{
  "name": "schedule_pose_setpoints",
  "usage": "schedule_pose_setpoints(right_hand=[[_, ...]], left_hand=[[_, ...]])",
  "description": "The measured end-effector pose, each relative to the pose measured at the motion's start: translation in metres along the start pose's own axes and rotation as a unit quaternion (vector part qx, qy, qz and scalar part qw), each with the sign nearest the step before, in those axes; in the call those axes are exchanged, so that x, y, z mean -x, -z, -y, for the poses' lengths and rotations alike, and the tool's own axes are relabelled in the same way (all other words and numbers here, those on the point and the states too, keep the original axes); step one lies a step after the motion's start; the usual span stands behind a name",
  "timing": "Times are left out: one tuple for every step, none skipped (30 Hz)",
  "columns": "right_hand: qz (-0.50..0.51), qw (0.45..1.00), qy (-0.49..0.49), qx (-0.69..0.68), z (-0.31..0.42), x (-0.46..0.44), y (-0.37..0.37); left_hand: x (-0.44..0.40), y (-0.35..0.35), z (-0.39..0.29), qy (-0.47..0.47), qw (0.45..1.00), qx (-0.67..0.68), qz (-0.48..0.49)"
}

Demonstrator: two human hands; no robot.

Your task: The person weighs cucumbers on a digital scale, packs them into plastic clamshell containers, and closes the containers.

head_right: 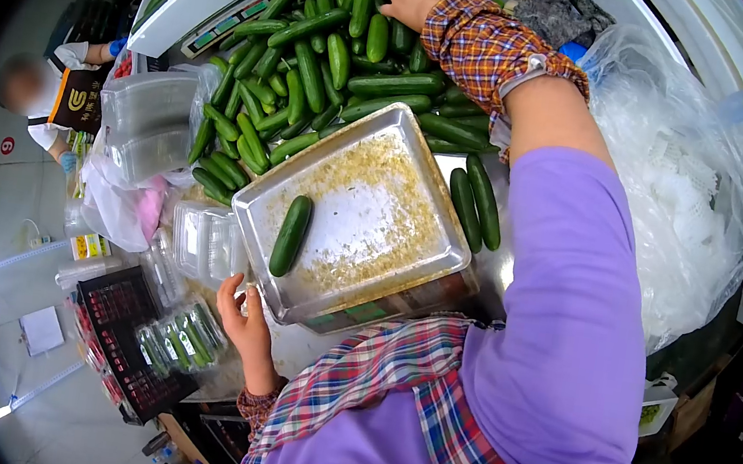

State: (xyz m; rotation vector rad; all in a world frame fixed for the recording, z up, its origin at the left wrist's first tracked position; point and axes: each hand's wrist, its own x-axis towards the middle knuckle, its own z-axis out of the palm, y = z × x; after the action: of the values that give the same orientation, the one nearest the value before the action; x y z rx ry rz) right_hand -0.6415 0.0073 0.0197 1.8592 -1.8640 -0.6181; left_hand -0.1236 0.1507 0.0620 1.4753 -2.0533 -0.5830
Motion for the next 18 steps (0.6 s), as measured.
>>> schedule_pose_setpoints(right_hand=[[-0.062, 0.998, 0.020, 0.008, -0.002, 0.000, -0.007], [-0.050, 0.998, 0.032, 0.006, -0.008, 0.000, -0.009], [-0.039, 0.998, 0.044, 0.003, -0.012, 0.001, -0.007], [-0.028, 0.998, 0.057, -0.001, -0.016, 0.003, -0.004], [-0.037, 0.995, 0.082, -0.046, -0.024, 0.008, -0.002], [-0.082, 0.991, 0.086, -0.054, -0.026, 0.013, -0.002], [-0.128, 0.986, 0.089, -0.063, -0.027, 0.018, -0.002], [-0.174, 0.978, 0.092, -0.071, -0.026, 0.022, -0.001], [-0.125, 0.981, 0.088, -0.122, -0.022, 0.030, 0.022], [-0.141, 0.971, 0.092, -0.169, -0.016, 0.043, 0.039], [-0.084, 0.972, 0.069, -0.207, -0.003, 0.053, 0.045], [-0.026, 0.968, 0.044, -0.244, 0.008, 0.064, 0.049], [0.074, 0.959, 0.027, -0.273, 0.016, 0.077, 0.059], [0.174, 0.938, 0.008, -0.299, 0.020, 0.087, 0.064], [0.209, 0.921, 0.005, -0.328, 0.025, 0.093, 0.056], [0.173, 0.915, 0.019, -0.364, 0.027, 0.100, 0.043], [0.158, 0.910, 0.008, -0.383, 0.029, 0.102, 0.033], [0.142, 0.905, -0.002, -0.401, 0.029, 0.103, 0.028]], left_hand=[[0.002, 0.000, 0.002, 0.003, 1.000, 0.002, -0.002], [0.003, 0.001, 0.000, 0.010, 1.000, 0.011, 0.001], [0.005, 0.001, -0.001, 0.017, 1.000, 0.018, 0.003], [0.008, 0.002, -0.002, 0.025, 0.999, 0.025, 0.006], [0.010, 0.002, -0.002, 0.021, 1.000, 0.016, 0.004], [0.011, 0.003, -0.001, 0.016, 1.000, 0.008, 0.002], [0.011, 0.004, -0.001, 0.011, 1.000, -0.001, 0.000], [0.011, 0.004, -0.001, 0.013, 1.000, 0.007, -0.002], [0.011, 0.006, -0.002, 0.017, 1.000, 0.015, -0.003], [0.013, 0.006, -0.003, 0.022, 0.999, 0.024, -0.005], [0.014, 0.006, -0.002, 0.021, 1.000, 0.021, -0.005], [0.015, 0.006, -0.001, 0.020, 1.000, 0.019, -0.004], [0.015, 0.006, -0.001, 0.018, 1.000, 0.017, -0.001], [0.015, 0.006, -0.001, 0.017, 1.000, 0.018, 0.002], [0.014, 0.006, -0.001, 0.014, 1.000, 0.020, 0.007], [0.013, 0.005, -0.003, 0.013, 1.000, 0.022, 0.013], [0.012, 0.004, -0.007, 0.009, 1.000, 0.020, 0.010], [0.012, 0.003, -0.009, 0.003, 1.000, 0.023, 0.012]])
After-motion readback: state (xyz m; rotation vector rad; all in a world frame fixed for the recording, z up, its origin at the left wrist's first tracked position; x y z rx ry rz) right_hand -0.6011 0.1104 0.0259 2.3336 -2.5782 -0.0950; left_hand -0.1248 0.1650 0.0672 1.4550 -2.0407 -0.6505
